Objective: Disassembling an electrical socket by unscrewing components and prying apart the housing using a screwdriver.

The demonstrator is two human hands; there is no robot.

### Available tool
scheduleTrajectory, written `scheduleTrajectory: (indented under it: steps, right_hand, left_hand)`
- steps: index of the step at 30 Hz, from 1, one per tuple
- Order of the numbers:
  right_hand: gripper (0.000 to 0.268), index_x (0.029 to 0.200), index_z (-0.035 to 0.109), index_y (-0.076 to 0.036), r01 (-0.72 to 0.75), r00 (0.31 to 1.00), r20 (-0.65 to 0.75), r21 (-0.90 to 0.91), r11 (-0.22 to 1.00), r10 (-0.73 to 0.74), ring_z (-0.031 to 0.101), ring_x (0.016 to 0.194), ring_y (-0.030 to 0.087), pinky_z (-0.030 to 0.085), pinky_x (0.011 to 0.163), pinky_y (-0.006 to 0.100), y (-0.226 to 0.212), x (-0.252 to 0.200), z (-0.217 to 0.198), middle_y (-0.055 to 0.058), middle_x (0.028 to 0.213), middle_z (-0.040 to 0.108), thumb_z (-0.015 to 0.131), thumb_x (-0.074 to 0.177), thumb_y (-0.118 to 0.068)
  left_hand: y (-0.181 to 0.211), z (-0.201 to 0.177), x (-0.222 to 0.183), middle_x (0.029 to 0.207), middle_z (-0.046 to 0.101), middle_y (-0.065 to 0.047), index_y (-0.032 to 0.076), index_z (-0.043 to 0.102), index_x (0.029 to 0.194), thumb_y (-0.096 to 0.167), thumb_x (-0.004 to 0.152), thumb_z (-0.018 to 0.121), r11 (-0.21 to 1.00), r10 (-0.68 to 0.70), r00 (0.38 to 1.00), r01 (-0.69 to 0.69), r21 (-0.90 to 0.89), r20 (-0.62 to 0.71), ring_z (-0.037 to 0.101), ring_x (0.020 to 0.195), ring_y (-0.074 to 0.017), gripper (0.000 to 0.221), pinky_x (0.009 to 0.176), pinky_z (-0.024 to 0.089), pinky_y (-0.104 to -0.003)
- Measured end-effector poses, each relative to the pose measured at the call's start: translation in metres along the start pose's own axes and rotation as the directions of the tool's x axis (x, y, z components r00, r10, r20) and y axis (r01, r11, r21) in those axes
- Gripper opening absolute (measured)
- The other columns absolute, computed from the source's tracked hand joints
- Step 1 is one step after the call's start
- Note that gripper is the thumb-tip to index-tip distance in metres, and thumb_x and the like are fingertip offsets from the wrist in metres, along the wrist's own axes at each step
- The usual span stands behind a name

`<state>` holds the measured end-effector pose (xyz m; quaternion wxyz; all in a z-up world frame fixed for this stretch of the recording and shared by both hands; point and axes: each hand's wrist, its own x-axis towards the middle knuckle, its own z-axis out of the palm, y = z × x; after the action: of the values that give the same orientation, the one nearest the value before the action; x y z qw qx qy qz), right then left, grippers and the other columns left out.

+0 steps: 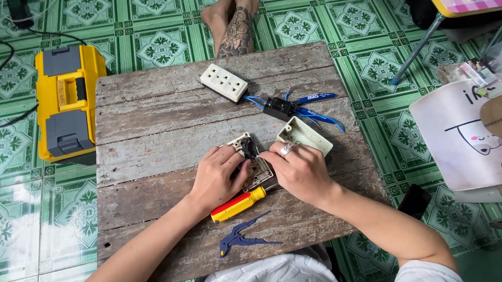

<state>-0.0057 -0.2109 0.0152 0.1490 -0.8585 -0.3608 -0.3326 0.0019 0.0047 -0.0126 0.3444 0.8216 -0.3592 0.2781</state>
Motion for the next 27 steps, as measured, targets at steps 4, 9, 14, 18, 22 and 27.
scheduleTrajectory:
  steps: [4,9,14,18,22,27]
  right_hand:
    - [0.005,0.096,0.069,-0.018,-0.069,0.998,-0.015,-0.054,0.996,0.068,0.061,0.058,0.015,0.052,0.049,0.027,0.004,-0.002,0.000,-0.004,0.079,0.055,0.065,0.095,-0.016]
    - [0.074,0.145,0.053,-0.014,-0.169,0.966,0.225,0.179,0.969,0.127,0.057,0.044,0.013,0.048,0.042,0.026,0.002,-0.001,-0.003,0.016,0.093,0.071,0.085,0.080,-0.029]
    - [0.060,0.127,0.066,-0.009,-0.114,0.976,0.204,0.185,0.976,0.076,0.052,0.042,0.014,0.045,0.040,0.027,0.004,0.002,-0.012,0.010,0.089,0.066,0.088,0.074,-0.023]
    - [0.057,0.127,0.068,-0.009,-0.166,0.962,0.244,0.157,0.973,0.125,0.047,0.040,0.010,0.042,0.038,0.027,0.004,-0.005,-0.005,0.012,0.096,0.069,0.087,0.076,-0.028]
    - [0.053,0.120,0.071,-0.006,-0.178,0.962,0.233,0.147,0.973,0.141,0.049,0.040,0.011,0.041,0.038,0.027,0.004,-0.003,-0.006,0.011,0.097,0.069,0.087,0.075,-0.029]
    - [0.055,0.119,0.072,-0.005,-0.203,0.955,0.246,0.134,0.970,0.166,0.052,0.040,0.012,0.044,0.038,0.028,0.003,-0.002,-0.008,0.012,0.099,0.070,0.087,0.073,-0.031]
  left_hand:
    - [-0.001,-0.001,-0.002,0.066,0.049,-0.007,0.007,0.061,0.077,0.016,0.097,0.065,1.000,-0.007,1.000,0.007,-0.004,-0.031,0.060,0.064,-0.0291,0.023,0.063,0.049,-0.036]
    - [-0.002,0.000,0.001,0.069,0.047,-0.008,0.008,0.060,0.080,0.020,0.100,0.059,0.985,0.166,0.985,-0.164,-0.060,0.038,0.059,0.063,-0.0311,0.024,0.061,0.049,-0.039]
    - [0.003,0.000,0.008,0.070,0.045,-0.006,0.008,0.058,0.078,0.017,0.100,0.055,0.960,0.274,0.959,-0.268,-0.074,0.072,0.056,0.061,-0.0297,0.024,0.058,0.048,-0.037]
    - [0.005,0.001,0.004,0.069,0.047,-0.008,0.007,0.060,0.082,0.016,0.102,0.052,0.972,0.235,0.970,-0.235,-0.002,0.060,0.058,0.061,-0.0309,0.023,0.055,0.047,-0.037]
    - [0.012,-0.003,0.010,0.069,0.048,-0.009,0.006,0.062,0.089,0.016,0.101,0.056,0.977,0.209,0.977,-0.211,0.020,0.049,0.059,0.064,-0.0313,0.017,0.056,0.048,-0.037]
    - [0.013,-0.002,0.014,0.068,0.047,-0.008,0.008,0.060,0.087,0.017,0.103,0.054,0.968,0.240,0.970,-0.241,0.066,0.032,0.058,0.062,-0.0304,0.019,0.054,0.046,-0.036]
